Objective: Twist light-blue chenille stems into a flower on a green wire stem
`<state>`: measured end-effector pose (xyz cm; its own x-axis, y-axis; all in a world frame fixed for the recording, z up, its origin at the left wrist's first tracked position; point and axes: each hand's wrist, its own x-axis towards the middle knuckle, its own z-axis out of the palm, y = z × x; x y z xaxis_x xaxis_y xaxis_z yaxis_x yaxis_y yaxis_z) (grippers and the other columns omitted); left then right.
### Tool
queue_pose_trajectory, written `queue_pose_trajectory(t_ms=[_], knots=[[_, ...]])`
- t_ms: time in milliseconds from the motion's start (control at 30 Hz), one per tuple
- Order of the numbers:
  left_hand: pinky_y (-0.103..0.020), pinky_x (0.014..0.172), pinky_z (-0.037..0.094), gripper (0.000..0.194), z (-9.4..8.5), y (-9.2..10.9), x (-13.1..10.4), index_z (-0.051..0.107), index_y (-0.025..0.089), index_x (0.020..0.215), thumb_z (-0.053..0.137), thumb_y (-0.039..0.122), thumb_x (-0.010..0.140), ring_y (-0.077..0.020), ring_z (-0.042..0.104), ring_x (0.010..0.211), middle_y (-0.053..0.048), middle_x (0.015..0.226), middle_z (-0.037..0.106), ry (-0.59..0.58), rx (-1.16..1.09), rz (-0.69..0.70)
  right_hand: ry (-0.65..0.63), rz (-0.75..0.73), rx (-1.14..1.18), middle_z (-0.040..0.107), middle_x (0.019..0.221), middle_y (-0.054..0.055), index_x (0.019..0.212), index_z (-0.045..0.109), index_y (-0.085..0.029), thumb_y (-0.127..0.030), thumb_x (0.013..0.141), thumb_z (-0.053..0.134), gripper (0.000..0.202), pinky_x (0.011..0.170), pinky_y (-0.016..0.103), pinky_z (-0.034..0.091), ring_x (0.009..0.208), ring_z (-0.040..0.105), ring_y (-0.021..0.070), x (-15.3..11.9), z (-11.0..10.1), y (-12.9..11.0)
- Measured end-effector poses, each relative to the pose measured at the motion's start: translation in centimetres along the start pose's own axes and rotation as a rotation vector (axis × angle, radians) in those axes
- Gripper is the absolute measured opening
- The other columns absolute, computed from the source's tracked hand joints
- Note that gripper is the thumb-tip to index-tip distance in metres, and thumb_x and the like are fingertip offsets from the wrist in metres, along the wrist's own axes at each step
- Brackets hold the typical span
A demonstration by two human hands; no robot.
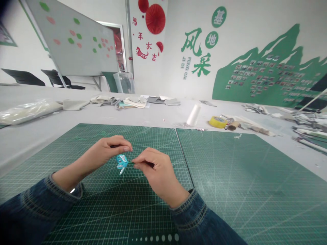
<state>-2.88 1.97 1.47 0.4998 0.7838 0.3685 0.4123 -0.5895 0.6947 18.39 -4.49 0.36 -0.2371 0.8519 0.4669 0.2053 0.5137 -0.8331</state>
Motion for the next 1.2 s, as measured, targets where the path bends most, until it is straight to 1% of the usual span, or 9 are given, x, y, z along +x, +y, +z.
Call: queue_pose_trajectory(t_ms=[100, 200, 267, 367, 567, 667, 733, 933, 1200], knots=[[-0.029, 0.071, 0.052, 0.017, 0.4, 0.1, -0.1, 0.073, 0.019, 0.087, 0.059, 0.028, 0.091, -0.0159, 0.065, 0.079, -0.003, 0.087, 0.073, -0.04, -0.16, -0.093, 0.069, 0.174, 0.219, 0.06, 0.071, -0.003, 0.077, 0.072, -0.024, -0.015, 0.079, 0.071, 0.009, 0.058, 0.028, 0.04, 0.062, 0.052, 0.0129, 0.2, -0.1, 0.1], [-0.029, 0.07, 0.052, 0.016, 1.2, 0.5, -0.2, 0.073, 0.018, 0.085, 0.062, 0.029, 0.09, -0.0166, 0.065, 0.077, -0.002, 0.083, 0.073, -0.031, -0.159, -0.13, 0.173, 0.295, 0.448, 0.052, 0.06, -0.006, 0.075, 0.068, -0.022, -0.019, 0.078, 0.071, 0.005, 0.052, 0.025, 0.03, 0.053, 0.04, 0.0101, 0.3, -0.1, 0.5], [-0.029, 0.071, 0.051, 0.016, 1.7, 0.8, -0.3, 0.074, 0.019, 0.083, 0.063, 0.029, 0.09, -0.0168, 0.065, 0.078, -0.002, 0.082, 0.073, -0.012, -0.116, -0.105, 0.257, 0.334, 0.555, 0.054, 0.062, -0.005, 0.074, 0.065, -0.02, -0.02, 0.076, 0.072, 0.007, 0.051, 0.025, 0.027, 0.052, 0.038, 0.0086, 0.4, -0.1, 0.7], [-0.029, 0.072, 0.049, 0.015, 2.4, 1.4, -0.6, 0.075, 0.022, 0.086, 0.062, 0.026, 0.091, -0.0157, 0.064, 0.078, 0.0, 0.08, 0.072, 0.06, 0.067, 0.047, 0.322, 0.384, 0.663, 0.058, 0.068, -0.004, 0.075, 0.062, -0.018, -0.024, 0.074, 0.074, 0.013, 0.05, 0.024, 0.021, 0.051, 0.037, 0.0066, 0.6, -0.3, 0.9], [-0.032, 0.064, 0.04, 0.016, 2.8, 2.8, -2.1, 0.071, 0.017, 0.102, 0.057, 0.016, 0.095, -0.0154, 0.047, 0.063, 0.0, 0.068, 0.059, 0.194, 0.634, 0.565, 0.302, 0.428, 0.702, 0.055, 0.068, -0.004, 0.073, 0.057, -0.018, -0.026, 0.074, 0.072, 0.018, 0.049, 0.023, 0.021, 0.05, 0.038, 0.006, 0.6, 0.0, 1.3], [-0.033, 0.062, 0.036, 0.017, 2.8, 3.5, -2.6, 0.069, 0.014, 0.103, 0.053, 0.012, 0.096, -0.0165, 0.044, 0.063, 0.0, 0.068, 0.057, 0.182, 0.793, 0.668, 0.296, 0.432, 0.55, 0.05, 0.062, -0.006, 0.073, 0.055, -0.019, -0.025, 0.078, 0.068, 0.015, 0.049, 0.024, 0.024, 0.049, 0.037, 0.0078, 0.5, 0.3, 1.7], [-0.034, 0.06, 0.034, 0.018, 2.8, 3.8, -2.7, 0.067, 0.013, 0.104, 0.051, 0.011, 0.097, -0.0174, 0.043, 0.065, 0.0, 0.069, 0.057, 0.172, 0.844, 0.695, 0.297, 0.412, 0.315, 0.047, 0.059, -0.007, 0.072, 0.055, -0.02, -0.022, 0.081, 0.064, 0.012, 0.05, 0.025, 0.028, 0.051, 0.039, 0.0099, 0.4, 0.4, 1.8], [-0.035, 0.058, 0.029, 0.022, 2.6, 4.4, -2.8, 0.066, 0.01, 0.104, 0.044, 0.011, 0.1, -0.0177, 0.041, 0.065, -0.001, 0.07, 0.056, 0.165, 0.883, 0.73, 0.232, 0.038, -0.455, 0.058, 0.076, -0.001, 0.075, 0.06, -0.02, -0.007, 0.087, 0.056, 0.018, 0.066, 0.029, 0.039, 0.071, 0.053, 0.0148, -0.1, 0.2, 1.6], [-0.035, 0.063, 0.036, 0.02, 1.1, 3.1, -2.0, 0.068, 0.014, 0.106, 0.05, 0.013, 0.097, -0.0187, 0.044, 0.067, -0.003, 0.074, 0.059, 0.209, 0.877, 0.601, 0.029, -0.145, -0.741, 0.064, 0.081, 0.003, 0.084, 0.065, -0.02, -0.01, 0.095, 0.05, 0.021, 0.069, 0.028, 0.044, 0.076, 0.058, 0.0166, -0.5, 0.0, 1.4]])
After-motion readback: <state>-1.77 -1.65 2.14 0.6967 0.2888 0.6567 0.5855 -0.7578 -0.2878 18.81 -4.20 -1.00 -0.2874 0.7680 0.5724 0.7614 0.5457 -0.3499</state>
